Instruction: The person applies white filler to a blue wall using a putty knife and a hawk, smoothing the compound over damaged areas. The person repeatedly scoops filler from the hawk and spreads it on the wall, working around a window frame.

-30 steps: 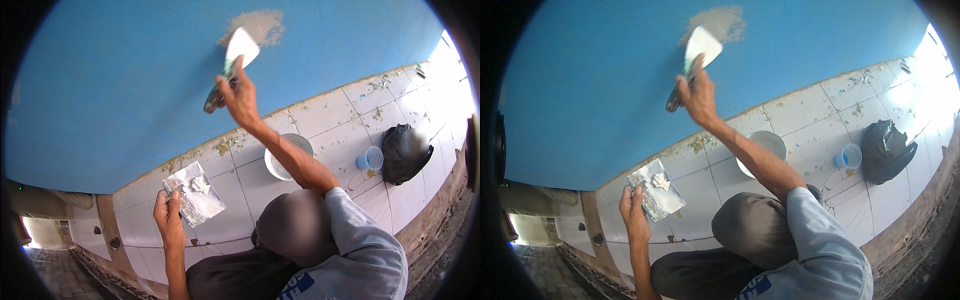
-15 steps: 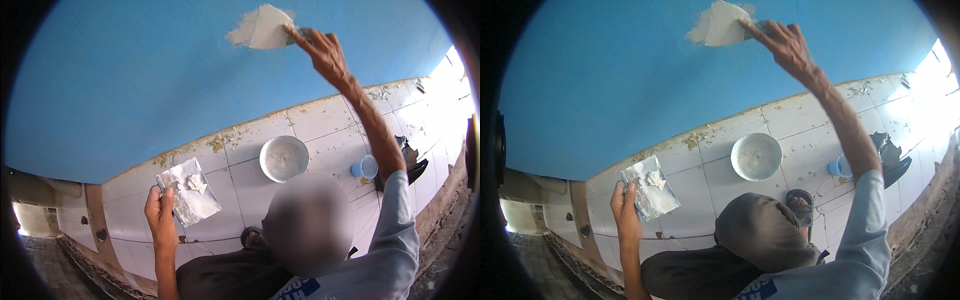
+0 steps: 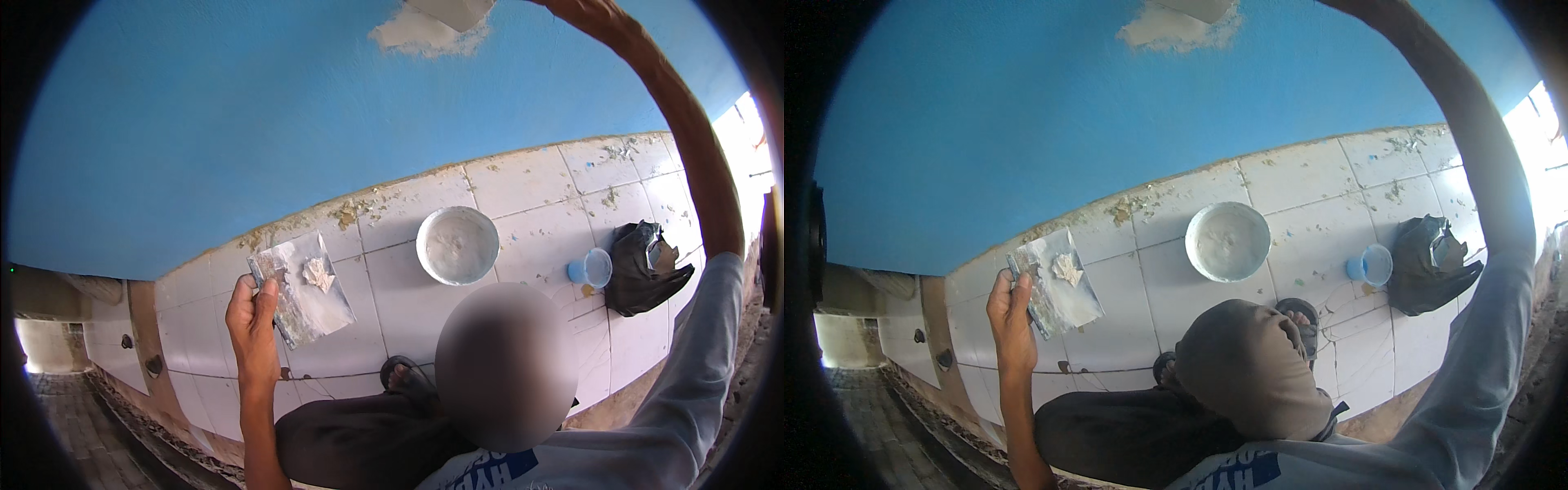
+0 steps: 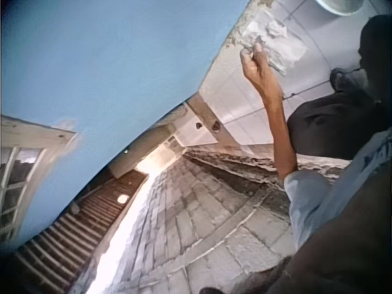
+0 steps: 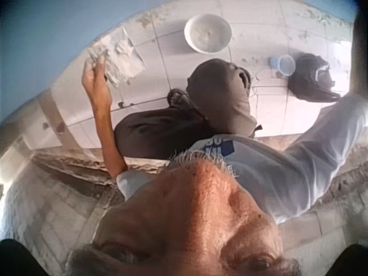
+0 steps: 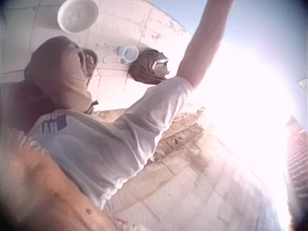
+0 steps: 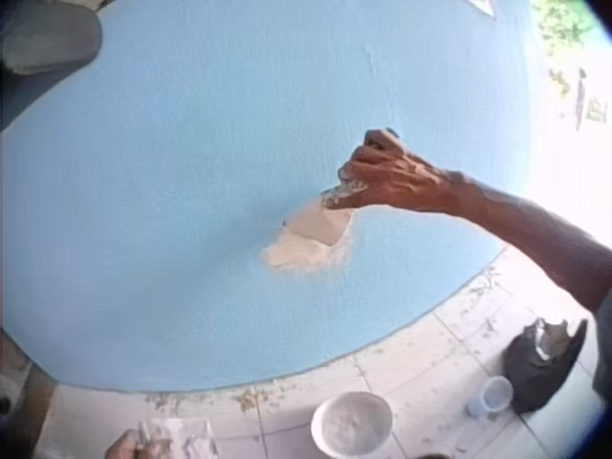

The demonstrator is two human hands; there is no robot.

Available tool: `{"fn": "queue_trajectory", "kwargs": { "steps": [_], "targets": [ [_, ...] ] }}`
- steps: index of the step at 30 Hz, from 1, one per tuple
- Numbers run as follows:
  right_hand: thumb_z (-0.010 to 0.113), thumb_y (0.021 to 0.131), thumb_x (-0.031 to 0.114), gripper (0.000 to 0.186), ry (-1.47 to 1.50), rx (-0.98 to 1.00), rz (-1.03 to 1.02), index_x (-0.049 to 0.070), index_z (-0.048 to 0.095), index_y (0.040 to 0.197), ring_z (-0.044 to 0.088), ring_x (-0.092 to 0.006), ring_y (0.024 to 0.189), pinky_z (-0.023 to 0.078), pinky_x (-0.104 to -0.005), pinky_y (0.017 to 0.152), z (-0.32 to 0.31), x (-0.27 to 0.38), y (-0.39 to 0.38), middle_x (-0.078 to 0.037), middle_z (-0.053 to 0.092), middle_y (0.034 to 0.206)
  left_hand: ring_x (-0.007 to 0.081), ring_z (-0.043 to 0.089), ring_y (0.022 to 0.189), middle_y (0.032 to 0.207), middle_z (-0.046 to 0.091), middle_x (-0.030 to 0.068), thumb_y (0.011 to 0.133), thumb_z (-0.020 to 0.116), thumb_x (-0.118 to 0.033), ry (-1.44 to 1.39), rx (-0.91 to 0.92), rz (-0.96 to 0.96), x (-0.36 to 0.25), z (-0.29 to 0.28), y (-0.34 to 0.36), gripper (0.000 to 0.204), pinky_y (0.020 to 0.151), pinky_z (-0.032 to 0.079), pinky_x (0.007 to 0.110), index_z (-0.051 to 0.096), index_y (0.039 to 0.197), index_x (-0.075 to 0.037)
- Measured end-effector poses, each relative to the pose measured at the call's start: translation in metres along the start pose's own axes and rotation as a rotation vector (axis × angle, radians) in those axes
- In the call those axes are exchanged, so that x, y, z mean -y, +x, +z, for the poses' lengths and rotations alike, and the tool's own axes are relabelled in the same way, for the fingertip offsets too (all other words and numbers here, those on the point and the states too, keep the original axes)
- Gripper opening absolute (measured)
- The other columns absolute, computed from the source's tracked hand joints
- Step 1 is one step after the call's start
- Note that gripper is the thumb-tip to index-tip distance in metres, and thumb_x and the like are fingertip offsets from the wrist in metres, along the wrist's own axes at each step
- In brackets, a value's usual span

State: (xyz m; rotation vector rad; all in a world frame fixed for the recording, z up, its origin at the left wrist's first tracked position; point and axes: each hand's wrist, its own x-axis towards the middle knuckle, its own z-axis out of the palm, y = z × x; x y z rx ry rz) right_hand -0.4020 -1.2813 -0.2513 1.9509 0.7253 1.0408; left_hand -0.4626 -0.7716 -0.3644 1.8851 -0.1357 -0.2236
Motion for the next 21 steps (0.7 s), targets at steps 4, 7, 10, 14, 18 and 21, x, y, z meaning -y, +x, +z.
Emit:
{"fn": "queue_trajectory", "kwargs": {
  "steps": [4, 7, 10, 14, 18, 21],
  "targets": [
    [0.066, 0.089, 0.013, 0.055, -0.006, 0.122, -0.098, 0.046, 0.056, 0.132, 0.055, -0.0166, 0.105, 0.04, -0.0417, 0.098, -0.012, -0.014, 0.026, 0.003, 0.058, 0.105, 0.0074, 0.053, 0.092, 0.1, 0.062, 0.0026, 0.101, 0.055, -0.017, -0.016, 0.038, 0.017, -0.002, -0.001, 0.001, 0.021, 0.087, 0.043, 0.025, 0.06, 0.11, 0.001],
    [0.065, 0.09, 0.01, 0.056, -0.055, 0.193, -0.123, 0.045, 0.054, 0.132, 0.056, -0.0188, 0.11, 0.04, -0.0439, 0.102, -0.017, -0.02, 0.04, 0.002, 0.058, 0.113, 0.0074, 0.054, 0.091, 0.1, 0.062, 0.0026, 0.101, 0.055, -0.017, -0.057, 0.041, 0.018, 0.004, -0.004, 0.003, 0.02, 0.087, 0.043, 0.025, 0.06, 0.11, 0.0],
    [0.063, 0.091, 0.01, 0.058, -0.127, 0.207, -0.175, 0.046, 0.051, 0.134, 0.055, -0.0205, 0.108, 0.042, -0.0434, 0.1, -0.014, -0.027, 0.045, 0.0, 0.056, 0.115, 0.0068, 0.054, 0.091, 0.1, 0.062, 0.0026, 0.101, 0.055, -0.016, -0.05, 0.042, 0.016, 0.005, -0.001, 0.004, 0.019, 0.086, 0.043, 0.024, 0.06, 0.111, 0.0],
    [0.062, 0.092, 0.011, 0.059, -0.315, 0.192, -0.246, 0.047, 0.048, 0.137, 0.054, -0.0213, 0.107, 0.045, -0.0407, 0.094, -0.01, -0.037, 0.044, -0.002, 0.053, 0.116, 0.0057, 0.053, 0.091, 0.1, 0.062, 0.0023, 0.101, 0.055, -0.016, -0.057, 0.034, 0.015, 0.004, -0.001, 0.003, 0.02, 0.085, 0.043, 0.023, 0.059, 0.111, 0.0],
    [0.061, 0.091, 0.008, 0.058, -0.288, 0.215, -0.116, 0.041, 0.051, 0.137, 0.053, -0.0202, 0.105, 0.044, -0.0387, 0.088, -0.011, -0.051, 0.016, -0.001, 0.054, 0.114, 0.0056, 0.053, 0.091, 0.099, 0.061, 0.002, 0.101, 0.054, -0.016, -0.039, 0.042, 0.005, 0.006, -0.004, 0.004, 0.02, 0.085, 0.043, 0.023, 0.059, 0.111, 0.001],
    [0.057, 0.092, 0.0, 0.055, -0.21, 0.248, 0.003, 0.031, 0.054, 0.138, 0.054, -0.0237, 0.097, 0.044, -0.0399, 0.086, -0.014, -0.062, -0.04, -0.004, 0.055, 0.11, 0.0055, 0.053, 0.09, 0.099, 0.061, 0.0017, 0.101, 0.054, -0.015, -0.091, 0.068, -0.004, 0.006, -0.004, 0.005, 0.02, 0.085, 0.043, 0.023, 0.059, 0.111, 0.001]
  ]
}}
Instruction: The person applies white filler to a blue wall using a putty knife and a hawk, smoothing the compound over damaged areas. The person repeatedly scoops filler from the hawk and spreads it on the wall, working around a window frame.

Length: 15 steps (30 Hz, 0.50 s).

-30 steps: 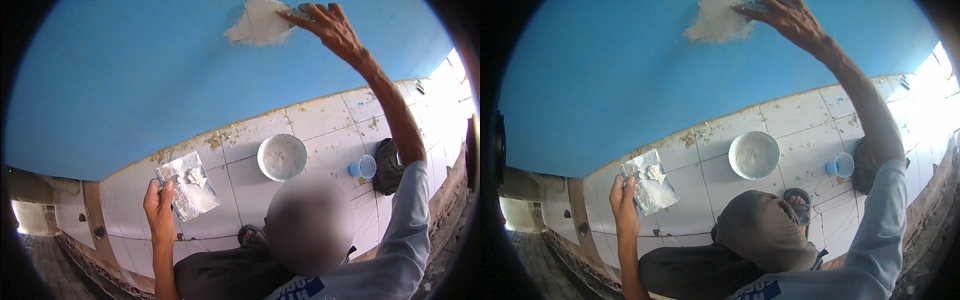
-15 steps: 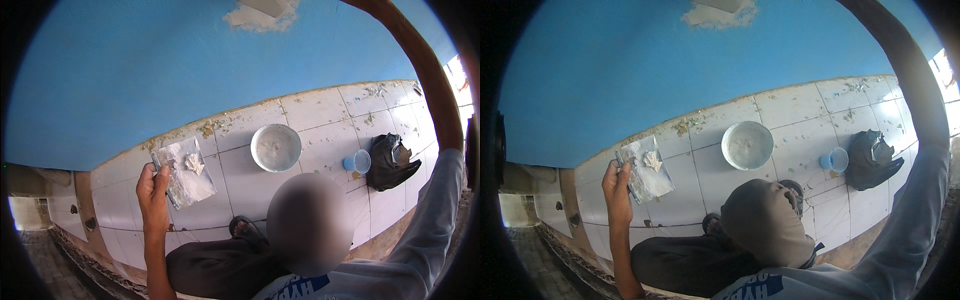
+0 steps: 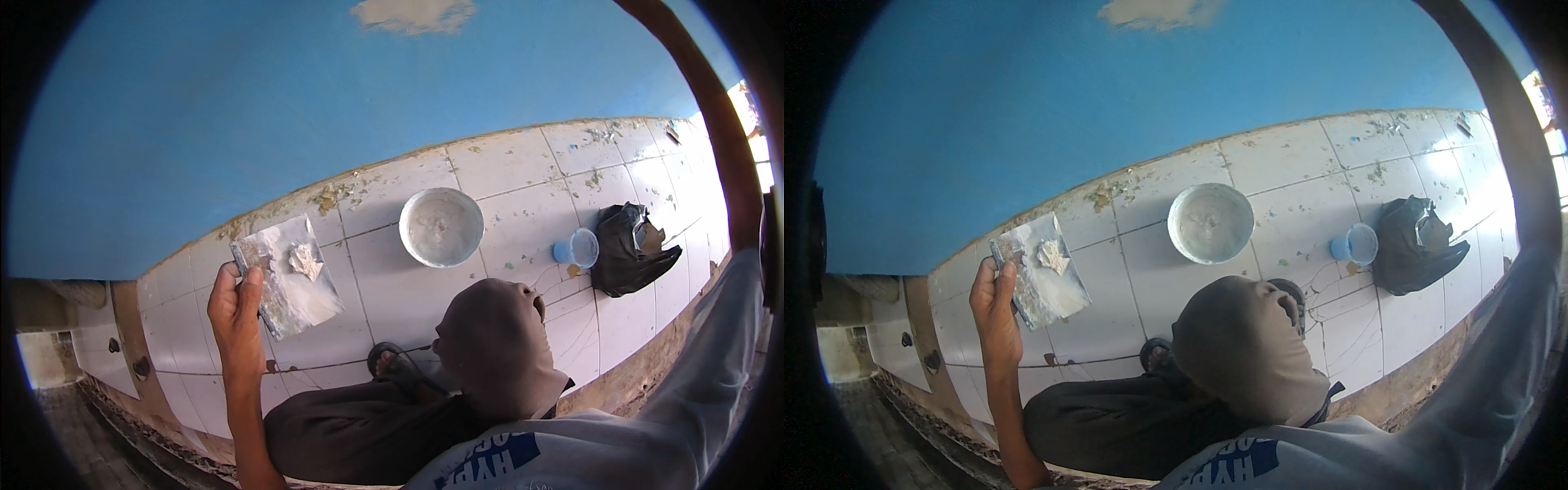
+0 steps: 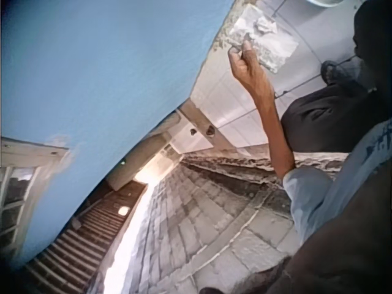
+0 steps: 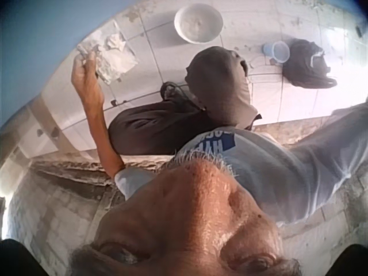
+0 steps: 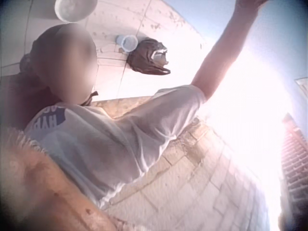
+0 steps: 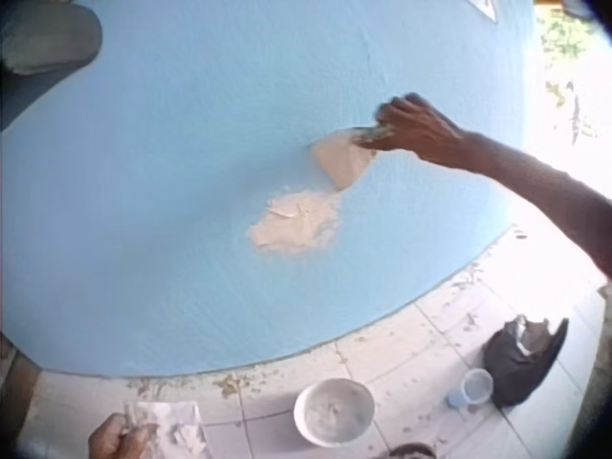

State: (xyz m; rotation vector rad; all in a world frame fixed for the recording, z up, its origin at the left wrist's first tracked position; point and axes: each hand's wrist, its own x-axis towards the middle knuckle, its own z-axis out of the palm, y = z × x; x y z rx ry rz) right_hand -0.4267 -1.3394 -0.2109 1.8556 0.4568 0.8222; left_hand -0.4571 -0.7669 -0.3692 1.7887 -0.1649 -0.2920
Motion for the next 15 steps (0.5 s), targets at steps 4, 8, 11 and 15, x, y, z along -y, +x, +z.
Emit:
{"fn": "queue_trajectory", "kwargs": {
  "steps": [4, 8, 11, 15],
  "targets": [
    [0.057, 0.093, 0.0, 0.058, 0.315, -0.007, 0.424, 0.029, 0.05, 0.143, 0.06, -0.0229, 0.095, 0.053, -0.0381, 0.083, 0.016, 0.055, -0.108, -0.008, 0.06, 0.113, 0.0052, 0.053, 0.09, 0.1, 0.061, 0.0016, 0.101, 0.054, -0.015, -0.001, -0.01, 0.008, -0.001, 0.0, 0.001, 0.018, 0.085, 0.043, 0.023, 0.059, 0.11, 0.0],
    [0.053, 0.1, 0.009, 0.049, 0.931, -0.12, 1.023, 0.032, 0.05, 0.143, 0.059, -0.0176, 0.084, 0.055, -0.0328, 0.073, -0.03, 0.176, -0.052, -0.007, 0.057, 0.103, 0.0055, 0.053, 0.09, 0.1, 0.062, 0.0018, 0.101, 0.054, -0.014, 0.003, -0.027, 0.01, 0.005, -0.003, -0.001, 0.017, 0.085, 0.043, 0.023, 0.059, 0.11, 0.0],
    [0.056, 0.099, 0.016, 0.045, 0.922, -0.204, 1.046, 0.029, 0.052, 0.142, 0.056, -0.0171, 0.08, 0.055, -0.0325, 0.065, -0.048, 0.205, 0.018, -0.01, 0.054, 0.104, 0.0059, 0.053, 0.09, 0.1, 0.062, 0.0019, 0.101, 0.054, -0.014, 0.036, -0.016, 0.013, 0.004, -0.005, 0.0, 0.017, 0.085, 0.043, 0.023, 0.059, 0.11, 0.0],
    [0.055, 0.091, -0.002, 0.056, 1.017, -0.272, 1.131, 0.019, 0.049, 0.143, 0.056, -0.0318, 0.084, 0.05, -0.0425, 0.069, -0.045, 0.225, 0.081, -0.018, 0.052, 0.105, 0.0062, 0.053, 0.091, 0.1, 0.062, 0.0019, 0.101, 0.054, -0.014, 0.072, -0.044, -0.015, 0.002, -0.004, -0.002, 0.017, 0.085, 0.043, 0.023, 0.06, 0.109, 0.0]
  ]
}}
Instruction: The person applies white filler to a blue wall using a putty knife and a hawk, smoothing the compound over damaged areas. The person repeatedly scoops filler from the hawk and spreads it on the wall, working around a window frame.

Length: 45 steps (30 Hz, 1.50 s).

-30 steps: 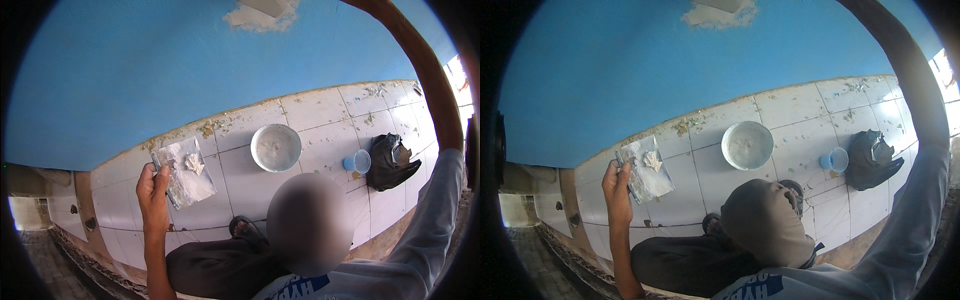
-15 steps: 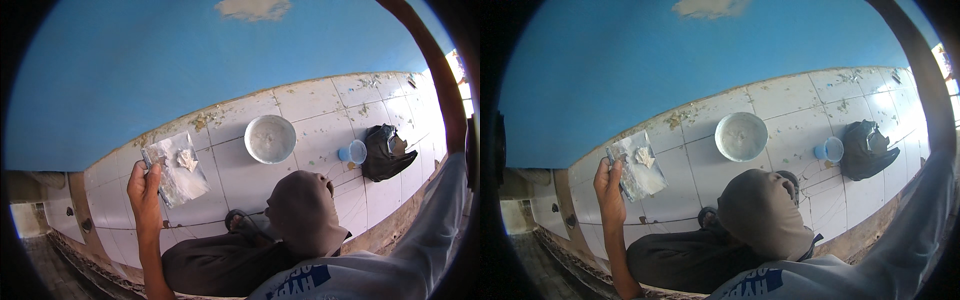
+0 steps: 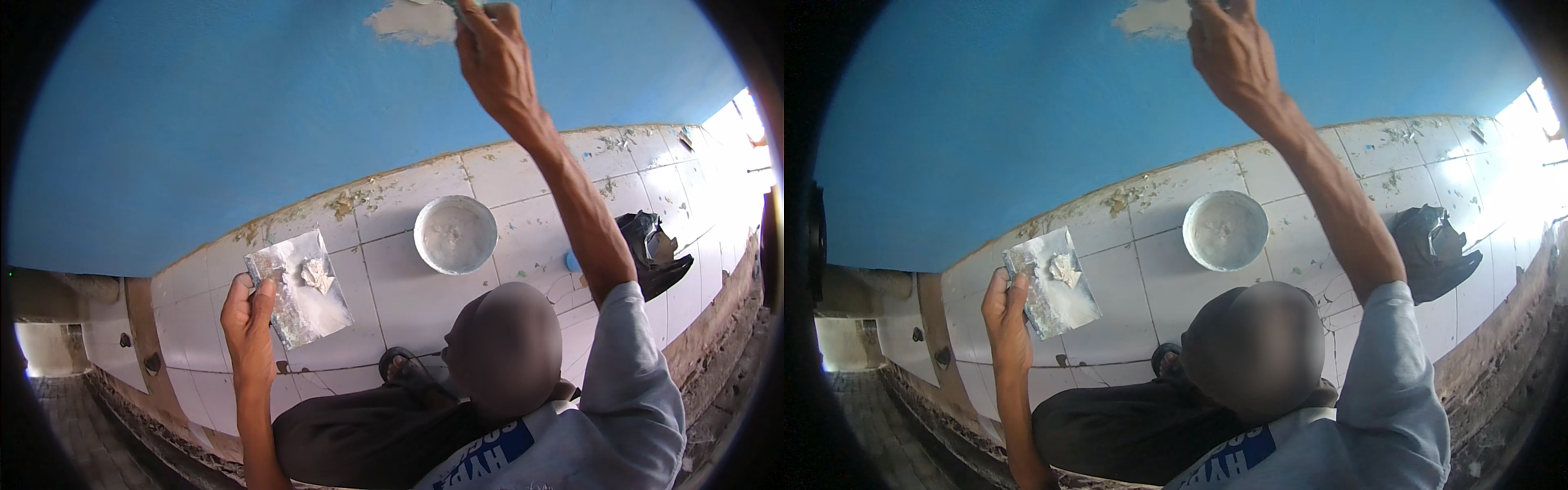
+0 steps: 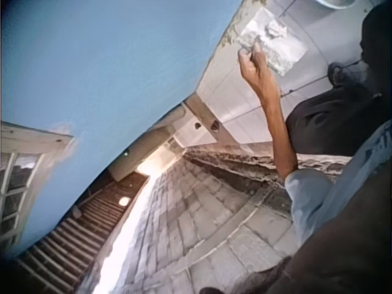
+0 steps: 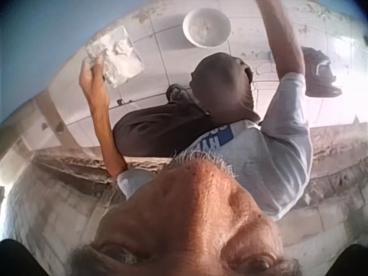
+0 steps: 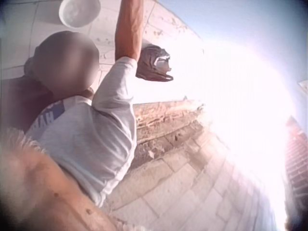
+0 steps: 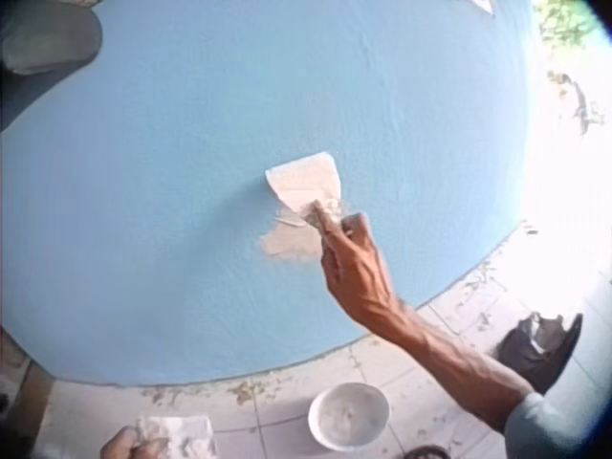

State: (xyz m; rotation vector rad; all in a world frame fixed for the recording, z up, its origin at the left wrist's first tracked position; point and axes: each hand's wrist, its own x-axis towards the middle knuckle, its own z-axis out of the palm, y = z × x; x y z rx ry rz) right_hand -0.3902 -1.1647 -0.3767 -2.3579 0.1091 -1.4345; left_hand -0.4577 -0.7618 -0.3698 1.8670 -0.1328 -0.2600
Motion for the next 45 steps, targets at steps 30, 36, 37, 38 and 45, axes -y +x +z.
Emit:
{"fn": "queue_trajectory", "kwargs": {
  "steps": [30, 36, 37, 38, 45],
  "targets": [
    [0.059, 0.092, -0.002, 0.065, -0.525, 0.157, -0.52, 0.035, 0.048, 0.144, 0.066, -0.0192, 0.089, 0.062, -0.0334, 0.073, -0.114, -0.198, -0.004, -0.006, 0.059, 0.109, 0.0076, 0.055, 0.094, 0.106, 0.064, 0.0038, 0.101, 0.056, -0.015, -0.028, 0.024, -0.019, -0.003, 0.003, -0.001, 0.022, 0.088, 0.044, 0.024, 0.059, 0.114, 0.001],
    [0.055, 0.099, 0.017, 0.05, 0.451, -0.099, 0.549, 0.013, 0.043, 0.147, 0.065, -0.0251, 0.079, 0.054, -0.0362, 0.063, -0.073, -0.085, -0.052, -0.018, 0.058, 0.096, 0.0069, 0.055, 0.093, 0.105, 0.064, 0.0042, 0.101, 0.055, -0.016, -0.005, 0.052, -0.015, 0.002, -0.004, 0.0, 0.021, 0.086, 0.044, 0.023, 0.058, 0.113, 0.001],
    [0.053, 0.101, 0.021, 0.05, 0.44, -0.097, 0.6, 0.012, 0.041, 0.148, 0.065, -0.0209, 0.078, 0.056, -0.0335, 0.064, -0.06, -0.07, -0.049, -0.013, 0.061, 0.095, 0.0069, 0.055, 0.093, 0.104, 0.063, 0.0041, 0.101, 0.055, -0.016, 0.002, 0.058, -0.018, 0.003, -0.004, 0.001, 0.021, 0.086, 0.045, 0.023, 0.058, 0.113, 0.001],
    [0.05, 0.103, 0.026, 0.05, 0.43, -0.095, 0.651, 0.011, 0.039, 0.149, 0.065, -0.0166, 0.077, 0.058, -0.0309, 0.064, -0.045, -0.061, -0.046, -0.008, 0.063, 0.093, 0.0069, 0.055, 0.093, 0.104, 0.063, 0.004, 0.101, 0.055, -0.016, 0.009, 0.064, -0.022, 0.004, -0.003, 0.002, 0.021, 0.086, 0.045, 0.023, 0.058, 0.112, 0.001],
    [0.052, 0.101, 0.026, 0.055, 0.385, -0.062, 0.603, -0.001, 0.037, 0.147, 0.063, -0.0184, 0.072, 0.055, -0.033, 0.056, 0.036, 0.008, -0.035, -0.016, 0.062, 0.089, 0.0072, 0.055, 0.093, 0.105, 0.062, 0.0039, 0.101, 0.055, -0.016, 0.022, 0.009, -0.066, 0.008, -0.005, 0.0, 0.021, 0.086, 0.045, 0.023, 0.058, 0.112, 0.002]
  ]
}}
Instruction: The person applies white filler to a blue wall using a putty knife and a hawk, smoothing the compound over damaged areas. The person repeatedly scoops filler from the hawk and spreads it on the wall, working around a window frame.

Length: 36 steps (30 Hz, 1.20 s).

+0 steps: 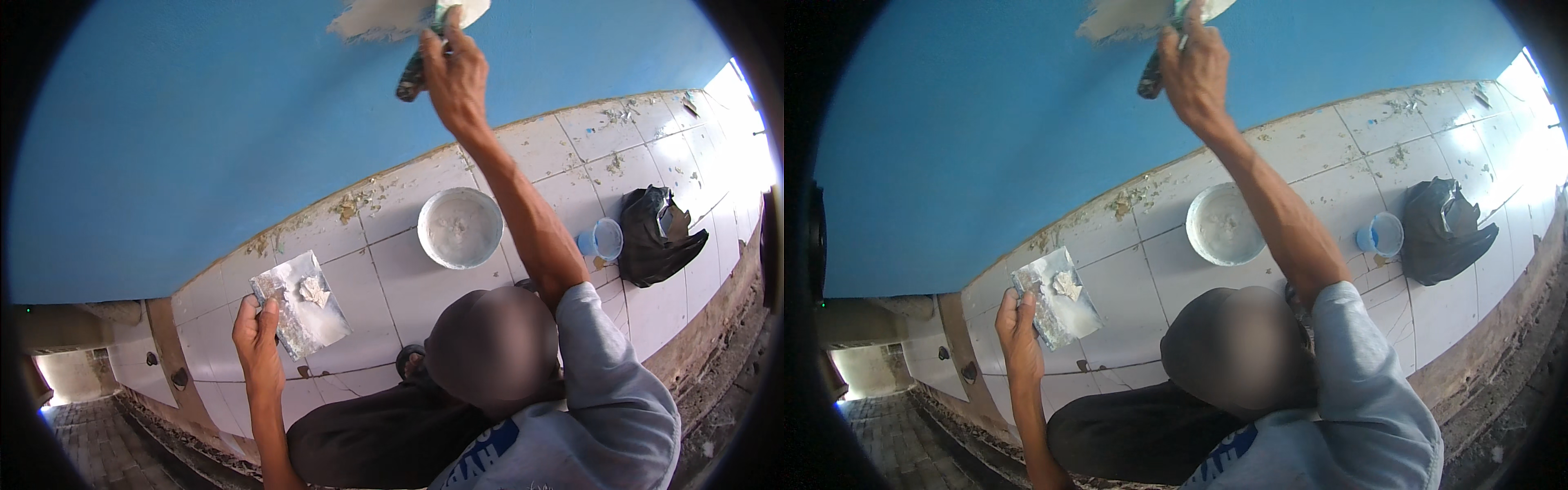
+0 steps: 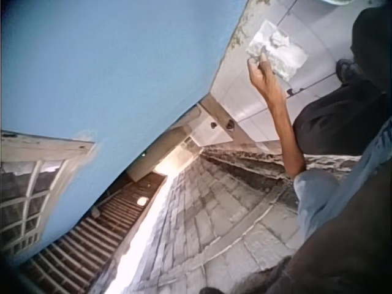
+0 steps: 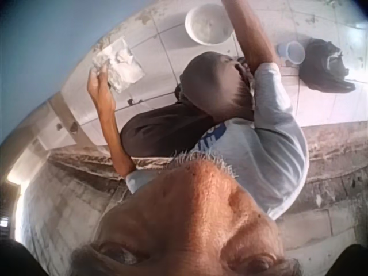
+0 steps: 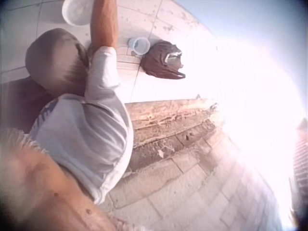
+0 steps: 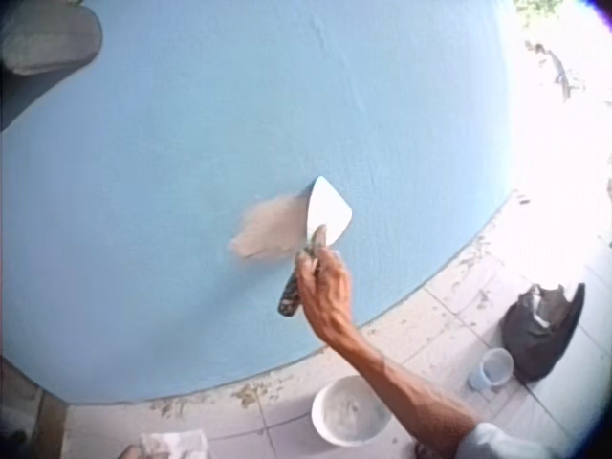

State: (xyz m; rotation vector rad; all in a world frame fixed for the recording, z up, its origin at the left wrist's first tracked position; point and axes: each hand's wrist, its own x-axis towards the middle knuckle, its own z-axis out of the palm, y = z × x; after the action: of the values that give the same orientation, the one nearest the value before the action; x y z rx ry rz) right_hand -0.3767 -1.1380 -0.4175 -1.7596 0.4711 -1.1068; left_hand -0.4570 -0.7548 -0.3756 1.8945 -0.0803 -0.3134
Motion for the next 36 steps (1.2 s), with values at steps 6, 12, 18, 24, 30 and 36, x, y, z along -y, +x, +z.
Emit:
{"fn": "queue_trajectory", "kwargs": {
  "steps": [6, 12, 18, 24, 30, 36],
  "targets": [
    [0.059, 0.096, 0.023, 0.068, -0.09, 0.003, -0.089, -0.002, 0.025, 0.15, 0.058, -0.0301, 0.07, 0.05, -0.042, 0.063, 0.054, -0.002, -0.021, -0.023, 0.055, 0.092, 0.0077, 0.056, 0.095, 0.106, 0.063, 0.0044, 0.101, 0.055, -0.015, -0.039, 0.029, 0.018, 0.0, 0.002, 0.001, 0.023, 0.087, 0.045, 0.024, 0.057, 0.115, 0.003],
    [0.062, 0.096, 0.023, 0.073, -0.067, 0.271, -0.053, 0.006, 0.021, 0.154, 0.053, -0.021, 0.068, 0.05, -0.0369, 0.055, 0.095, 0.018, -0.078, -0.018, 0.051, 0.094, 0.0071, 0.056, 0.094, 0.105, 0.063, 0.0045, 0.101, 0.055, -0.015, -0.042, 0.029, 0.01, -0.004, 0.002, 0.002, 0.023, 0.086, 0.045, 0.024, 0.057, 0.116, 0.003],
    [0.062, 0.09, 0.012, 0.07, -0.257, 0.462, -0.332, 0.017, 0.03, 0.152, 0.057, -0.0205, 0.062, 0.049, -0.0321, 0.04, 0.062, -0.021, -0.122, -0.014, 0.051, 0.1, 0.0072, 0.055, 0.093, 0.104, 0.062, 0.0038, 0.101, 0.054, -0.015, -0.004, 0.003, 0.044, -0.006, 0.002, -0.002, 0.022, 0.086, 0.045, 0.024, 0.057, 0.115, 0.002],
    [0.062, 0.088, 0.009, 0.07, -0.29, 0.223, -0.552, 0.023, 0.034, 0.151, 0.059, -0.0248, 0.057, 0.051, -0.0332, 0.04, 0.001, -0.026, -0.049, -0.015, 0.053, 0.102, 0.0067, 0.054, 0.092, 0.103, 0.063, 0.0034, 0.101, 0.055, -0.015, -0.013, 0.014, 0.049, -0.01, 0.005, -0.001, 0.021, 0.086, 0.044, 0.023, 0.058, 0.113, 0.002],
    [0.049, 0.1, 0.016, 0.055, 0.011, -0.088, -0.084, 0.008, 0.032, 0.152, 0.064, -0.0163, 0.064, 0.054, -0.0288, 0.048, -0.02, -0.008, -0.001, -0.014, 0.058, 0.092, 0.0068, 0.055, 0.093, 0.104, 0.063, 0.0037, 0.101, 0.054, -0.014, -0.021, 0.043, 0.067, -0.009, 0.006, -0.001, 0.02, 0.086, 0.044, 0.023, 0.058, 0.113, 0.002],
    [0.057, 0.095, 0.012, 0.065, -0.108, 0.026, -0.111, 0.006, 0.027, 0.152, 0.061, -0.025, 0.07, 0.053, -0.0385, 0.054, 0.021, -0.042, -0.028, -0.02, 0.057, 0.095, 0.0032, 0.049, 0.086, 0.096, 0.061, -0.001, 0.101, 0.054, -0.01, -0.053, -0.003, 0.035, -0.016, 0.014, -0.003, 0.012, 0.081, 0.041, 0.02, 0.059, 0.106, 0.0]
  ]
}}
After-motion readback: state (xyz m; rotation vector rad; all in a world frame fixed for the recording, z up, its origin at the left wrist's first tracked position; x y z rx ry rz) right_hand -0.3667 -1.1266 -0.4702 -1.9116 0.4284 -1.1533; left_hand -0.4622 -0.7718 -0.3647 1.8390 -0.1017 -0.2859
